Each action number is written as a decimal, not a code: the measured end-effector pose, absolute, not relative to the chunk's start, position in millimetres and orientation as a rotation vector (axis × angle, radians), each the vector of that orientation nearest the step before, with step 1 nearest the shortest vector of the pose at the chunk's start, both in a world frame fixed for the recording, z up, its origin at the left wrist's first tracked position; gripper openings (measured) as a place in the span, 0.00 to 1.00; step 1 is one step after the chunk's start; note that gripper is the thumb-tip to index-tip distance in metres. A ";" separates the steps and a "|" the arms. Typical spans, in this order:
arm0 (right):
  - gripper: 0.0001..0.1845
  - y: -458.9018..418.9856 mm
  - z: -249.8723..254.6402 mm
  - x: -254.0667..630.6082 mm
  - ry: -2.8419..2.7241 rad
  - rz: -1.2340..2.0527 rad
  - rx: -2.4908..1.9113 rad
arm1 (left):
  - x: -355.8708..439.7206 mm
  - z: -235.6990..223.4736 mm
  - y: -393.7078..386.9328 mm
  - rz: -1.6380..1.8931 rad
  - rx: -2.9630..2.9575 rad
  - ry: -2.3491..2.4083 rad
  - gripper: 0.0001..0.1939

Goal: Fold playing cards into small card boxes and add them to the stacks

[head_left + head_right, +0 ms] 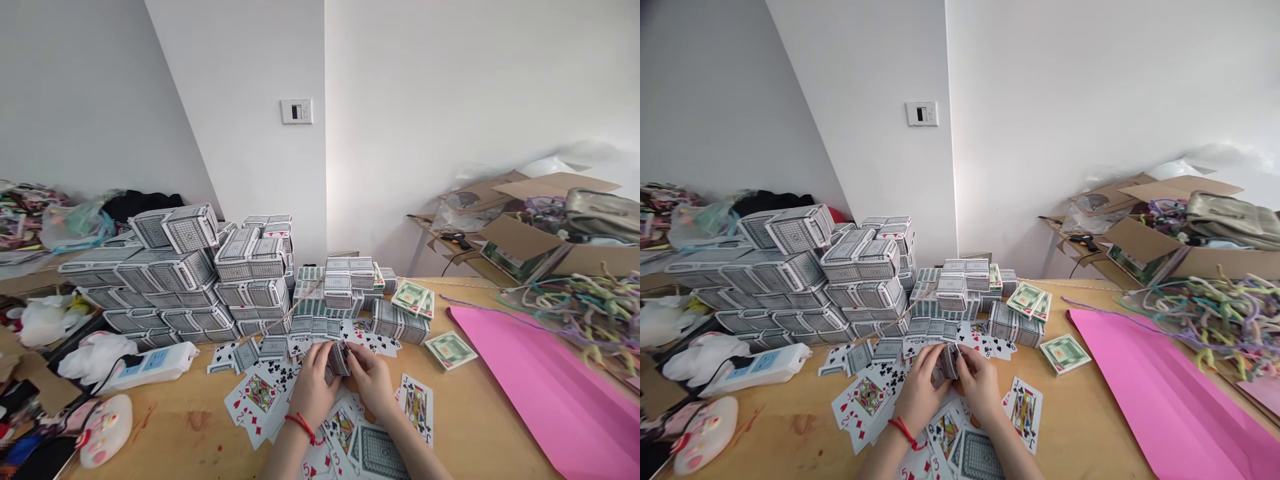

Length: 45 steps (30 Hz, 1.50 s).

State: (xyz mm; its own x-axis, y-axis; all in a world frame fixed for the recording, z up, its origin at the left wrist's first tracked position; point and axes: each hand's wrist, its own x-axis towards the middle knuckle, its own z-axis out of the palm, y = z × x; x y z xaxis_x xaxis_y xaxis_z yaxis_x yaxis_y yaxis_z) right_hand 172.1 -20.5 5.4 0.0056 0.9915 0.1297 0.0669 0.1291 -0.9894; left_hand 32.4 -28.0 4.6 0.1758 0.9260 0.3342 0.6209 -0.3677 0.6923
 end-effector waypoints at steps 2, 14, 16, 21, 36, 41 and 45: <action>0.17 -20.8 6.7 172.0 -1.322 1.082 -1.147 | 32.2 3.8 -27.5 1.044 2.043 1.476 0.29; 0.19 -21.3 9.5 172.4 -1.365 1.096 -1.152 | 32.0 3.7 -29.2 1.009 2.125 1.488 0.31; 0.19 -19.9 11.5 173.8 -1.352 1.146 -1.110 | 32.4 4.4 -30.2 1.012 2.137 1.474 0.31; 0.20 -16.7 11.8 175.9 -1.335 1.268 -1.061 | 32.3 3.4 -30.2 1.039 2.126 1.455 0.29; 0.28 -17.3 8.9 174.1 -1.308 1.271 -1.113 | 30.5 8.6 -30.6 1.052 2.059 1.401 0.25; 0.27 -18.2 9.7 174.6 -1.292 1.263 -1.115 | 30.1 11.7 -31.4 1.069 2.048 1.393 0.24; 0.24 -18.6 9.3 174.2 -1.279 1.265 -1.088 | 30.6 13.7 -32.2 1.096 2.063 1.401 0.25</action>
State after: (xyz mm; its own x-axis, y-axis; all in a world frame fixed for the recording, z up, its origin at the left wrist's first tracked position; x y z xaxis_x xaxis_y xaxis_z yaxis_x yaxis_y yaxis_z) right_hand 174.2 -18.6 9.3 -0.1036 0.9931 0.0549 -0.0438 0.0506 -0.9978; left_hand 30.6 -32.2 13.7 0.1839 0.9087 0.3747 0.5826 -0.4078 0.7031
